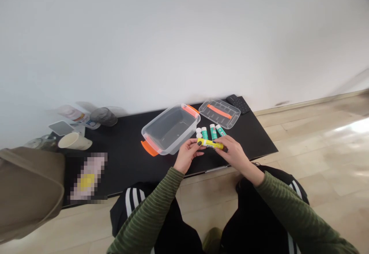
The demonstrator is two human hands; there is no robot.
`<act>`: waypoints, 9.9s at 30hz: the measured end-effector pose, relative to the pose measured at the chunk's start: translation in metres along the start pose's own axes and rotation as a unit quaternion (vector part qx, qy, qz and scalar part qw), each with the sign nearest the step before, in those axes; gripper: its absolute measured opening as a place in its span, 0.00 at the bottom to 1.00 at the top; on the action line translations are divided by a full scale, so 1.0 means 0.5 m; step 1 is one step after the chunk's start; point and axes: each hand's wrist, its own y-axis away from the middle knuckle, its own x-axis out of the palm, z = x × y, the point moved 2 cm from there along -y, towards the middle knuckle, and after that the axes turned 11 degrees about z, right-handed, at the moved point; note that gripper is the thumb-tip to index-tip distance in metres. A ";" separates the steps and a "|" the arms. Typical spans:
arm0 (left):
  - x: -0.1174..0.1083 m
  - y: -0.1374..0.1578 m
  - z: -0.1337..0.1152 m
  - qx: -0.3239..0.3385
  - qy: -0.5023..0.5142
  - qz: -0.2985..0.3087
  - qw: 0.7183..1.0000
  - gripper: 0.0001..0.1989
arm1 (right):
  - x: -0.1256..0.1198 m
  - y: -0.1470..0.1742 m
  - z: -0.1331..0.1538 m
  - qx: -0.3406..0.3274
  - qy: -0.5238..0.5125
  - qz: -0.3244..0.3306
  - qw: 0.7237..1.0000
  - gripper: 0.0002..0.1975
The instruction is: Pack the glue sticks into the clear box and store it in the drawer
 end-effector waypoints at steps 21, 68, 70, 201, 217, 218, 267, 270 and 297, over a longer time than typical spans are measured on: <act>-0.011 -0.003 0.022 -0.003 -0.072 0.029 0.997 0.27 | 0.013 0.006 -0.035 0.107 -0.149 0.017 0.983 0.13; -0.047 -0.045 0.044 0.042 -0.658 -0.046 0.751 0.10 | -0.036 -0.066 -0.163 0.351 0.213 0.169 0.896 0.12; -0.048 -0.044 0.042 0.049 -0.651 -0.051 0.755 0.11 | -0.029 -0.068 -0.151 0.319 0.218 0.135 0.912 0.12; -0.032 -0.042 0.048 0.189 -0.639 -0.019 0.745 0.16 | 0.092 -0.141 -0.051 0.293 0.272 0.151 0.904 0.16; -0.035 -0.034 0.022 0.074 0.001 -0.040 0.996 0.16 | 0.008 -0.072 -0.020 0.198 0.039 0.064 0.977 0.13; -0.031 -0.033 0.021 0.069 0.048 -0.032 0.996 0.16 | 0.007 -0.059 -0.015 0.181 0.006 0.068 0.981 0.13; 0.006 -0.028 0.040 0.028 -0.012 0.036 0.999 0.21 | 0.043 0.022 -0.050 0.150 -0.175 0.169 0.958 0.14; 0.000 -0.038 0.046 0.042 -0.070 0.033 0.996 0.22 | 0.033 0.014 -0.036 0.143 -0.108 0.181 0.967 0.11; -0.042 -0.066 0.046 0.039 -0.745 -0.030 0.666 0.20 | 0.018 -0.034 -0.075 0.371 0.262 0.193 0.869 0.16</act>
